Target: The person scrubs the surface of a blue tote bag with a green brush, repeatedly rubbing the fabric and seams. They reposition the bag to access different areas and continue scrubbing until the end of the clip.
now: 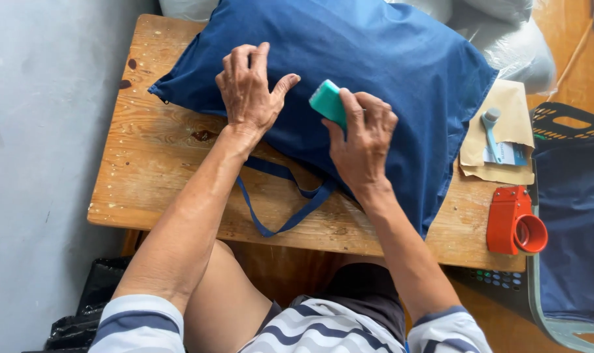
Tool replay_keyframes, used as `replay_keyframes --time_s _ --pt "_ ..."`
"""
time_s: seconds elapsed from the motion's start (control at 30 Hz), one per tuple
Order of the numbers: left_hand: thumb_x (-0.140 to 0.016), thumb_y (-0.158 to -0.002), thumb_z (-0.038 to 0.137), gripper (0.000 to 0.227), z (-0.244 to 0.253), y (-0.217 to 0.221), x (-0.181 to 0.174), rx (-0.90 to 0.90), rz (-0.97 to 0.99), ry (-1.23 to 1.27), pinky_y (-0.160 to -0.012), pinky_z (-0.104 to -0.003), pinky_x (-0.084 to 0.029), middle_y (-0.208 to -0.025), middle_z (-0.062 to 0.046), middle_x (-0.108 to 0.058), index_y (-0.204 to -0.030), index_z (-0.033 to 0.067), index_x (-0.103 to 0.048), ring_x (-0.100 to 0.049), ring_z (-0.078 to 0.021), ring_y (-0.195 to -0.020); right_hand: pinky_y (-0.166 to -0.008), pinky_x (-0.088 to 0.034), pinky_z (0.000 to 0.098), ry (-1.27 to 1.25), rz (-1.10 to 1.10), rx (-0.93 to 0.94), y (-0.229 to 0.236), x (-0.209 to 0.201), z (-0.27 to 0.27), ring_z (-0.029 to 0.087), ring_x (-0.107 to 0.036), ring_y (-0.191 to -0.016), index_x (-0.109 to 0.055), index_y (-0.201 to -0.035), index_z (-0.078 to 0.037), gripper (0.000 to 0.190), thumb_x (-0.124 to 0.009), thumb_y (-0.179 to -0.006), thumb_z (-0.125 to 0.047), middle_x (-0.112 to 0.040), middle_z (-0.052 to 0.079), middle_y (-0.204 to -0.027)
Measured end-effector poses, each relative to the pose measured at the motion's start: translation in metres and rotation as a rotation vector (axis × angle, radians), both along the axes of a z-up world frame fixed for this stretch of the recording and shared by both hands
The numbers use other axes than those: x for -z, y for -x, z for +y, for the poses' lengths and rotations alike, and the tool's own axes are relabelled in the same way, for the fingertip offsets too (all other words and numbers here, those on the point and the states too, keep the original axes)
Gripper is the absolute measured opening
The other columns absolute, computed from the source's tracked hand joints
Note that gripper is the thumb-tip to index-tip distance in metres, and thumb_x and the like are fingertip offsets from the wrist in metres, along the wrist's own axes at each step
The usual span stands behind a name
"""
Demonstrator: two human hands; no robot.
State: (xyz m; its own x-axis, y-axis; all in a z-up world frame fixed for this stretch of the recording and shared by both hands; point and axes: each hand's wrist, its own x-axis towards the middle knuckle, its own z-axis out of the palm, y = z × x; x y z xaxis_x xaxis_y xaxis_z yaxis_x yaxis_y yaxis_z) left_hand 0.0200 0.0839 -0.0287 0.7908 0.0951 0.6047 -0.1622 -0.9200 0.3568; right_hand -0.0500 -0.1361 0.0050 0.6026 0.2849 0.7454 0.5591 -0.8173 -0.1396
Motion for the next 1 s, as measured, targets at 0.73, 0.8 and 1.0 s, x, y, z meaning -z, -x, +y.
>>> replay_keyframes --time_s 0.73,0.8,1.0 --pt "-0.095 -0.067 0.024 0.037 0.065 0.064 0.049 -0.164 1.009 0.738 -0.073 -0.037 -0.061 -0.097 -0.015 -0.076 -0.091 0.0053 -0.074 -0.075 -0.0313 -0.097 -0.081 -0.043 0.0407 0.143 -0.015 -0.107 0.017 0.107 0.037 0.026 -0.059 -0.089 -0.069 -0.12 -0.015 0.035 -0.073 -0.091 -0.035 -0.057 0.005 -0.104" --pt "-0.099 -0.063 0.025 0.039 0.064 0.058 0.051 -0.182 1.089 0.591 -0.08 -0.042 -0.062 -0.101 -0.014 -0.076 -0.088 0.0083 -0.074 -0.074 -0.0335 -0.102 -0.073 -0.044 0.0407 0.087 0.128 -0.129 0.022 0.112 0.038 0.027 -0.059 -0.085 -0.067 -0.125 -0.015 0.042 -0.074 -0.089 -0.036 -0.056 0.004 -0.101" --pt "-0.097 -0.07 0.023 0.048 0.059 0.061 0.031 -0.168 1.141 0.534 -0.088 -0.048 -0.06 -0.114 -0.023 -0.072 -0.103 -0.0021 -0.072 -0.07 -0.0411 -0.113 -0.073 -0.049 0.0447 0.061 0.461 -0.192 0.03 0.112 0.031 0.032 -0.062 -0.087 -0.068 -0.127 -0.015 0.043 -0.075 -0.091 -0.038 -0.059 0.007 -0.099"
